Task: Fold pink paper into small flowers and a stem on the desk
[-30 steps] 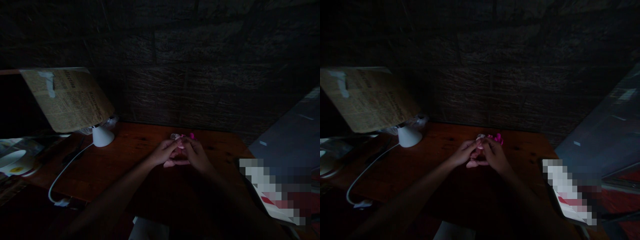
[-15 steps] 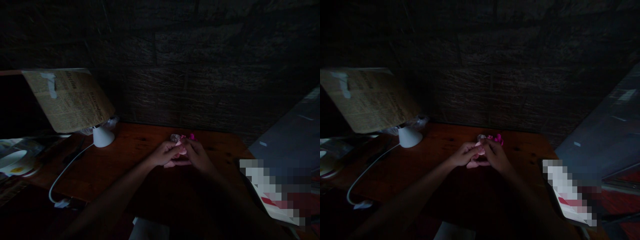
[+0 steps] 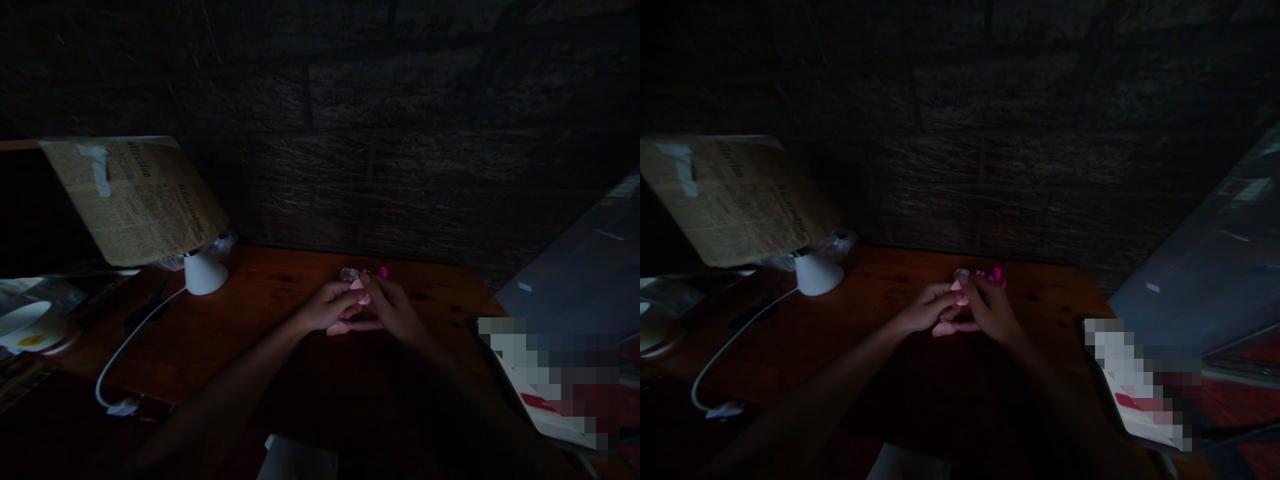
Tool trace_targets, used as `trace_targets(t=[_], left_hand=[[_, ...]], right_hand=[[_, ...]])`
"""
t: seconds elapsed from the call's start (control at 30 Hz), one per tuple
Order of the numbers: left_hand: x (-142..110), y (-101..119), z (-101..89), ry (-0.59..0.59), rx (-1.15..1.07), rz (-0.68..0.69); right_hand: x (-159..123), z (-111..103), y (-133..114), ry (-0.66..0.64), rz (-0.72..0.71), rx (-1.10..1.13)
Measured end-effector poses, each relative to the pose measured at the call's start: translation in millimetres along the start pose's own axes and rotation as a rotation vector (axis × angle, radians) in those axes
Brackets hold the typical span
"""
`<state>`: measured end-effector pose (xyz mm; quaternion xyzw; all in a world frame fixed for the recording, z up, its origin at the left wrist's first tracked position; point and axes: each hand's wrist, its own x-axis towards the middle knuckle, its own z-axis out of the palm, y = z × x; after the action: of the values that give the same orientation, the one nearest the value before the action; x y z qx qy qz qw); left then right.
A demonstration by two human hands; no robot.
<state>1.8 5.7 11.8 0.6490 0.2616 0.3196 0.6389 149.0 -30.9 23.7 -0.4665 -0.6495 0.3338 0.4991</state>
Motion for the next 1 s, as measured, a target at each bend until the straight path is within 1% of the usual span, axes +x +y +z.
trace_targets(t=[0.1,0.23,0.3,0.43,0.53,0.6,0.67,0.8,0.93,1.0], left_hand=[[0,-5,-0.4,-0.047,-0.005,0.019],[2,-8,-1.9,-0.129,-0.066,-0.01],[3,-8,-2.7,-0.131,-0.072,-0.003],[3,-6,-2.9,-0.088,-0.092,-0.008],[2,-4,-1.5,-0.072,-0.099,-0.012],[2,-1,-0.4,-0.039,-0.083,-0.002],[2,0,-0.1,0.013,-0.08,0.009],[4,-3,-2.2,0.082,-0.069,0.069],[6,-11,-4.1,0.134,0.0,0.159],[6,-13,-4.1,0.131,0.007,0.175]], right_hand=[[1,-4,0,-0.107,0.008,0.032],[1,-7,0,-0.152,0.003,0.029],[-1,-6,-1,-0.167,0.02,0.067],[-3,-1,-3,-0.119,0.055,0.122],[-1,1,0,-0.058,0.023,0.107],[1,0,2,-0.012,0.001,0.084],[2,-2,3,0.016,0.022,0.081],[2,-1,4,-0.024,0.131,0.129],[0,4,5,-0.064,0.187,0.244],[-1,7,6,-0.081,0.204,0.294]])
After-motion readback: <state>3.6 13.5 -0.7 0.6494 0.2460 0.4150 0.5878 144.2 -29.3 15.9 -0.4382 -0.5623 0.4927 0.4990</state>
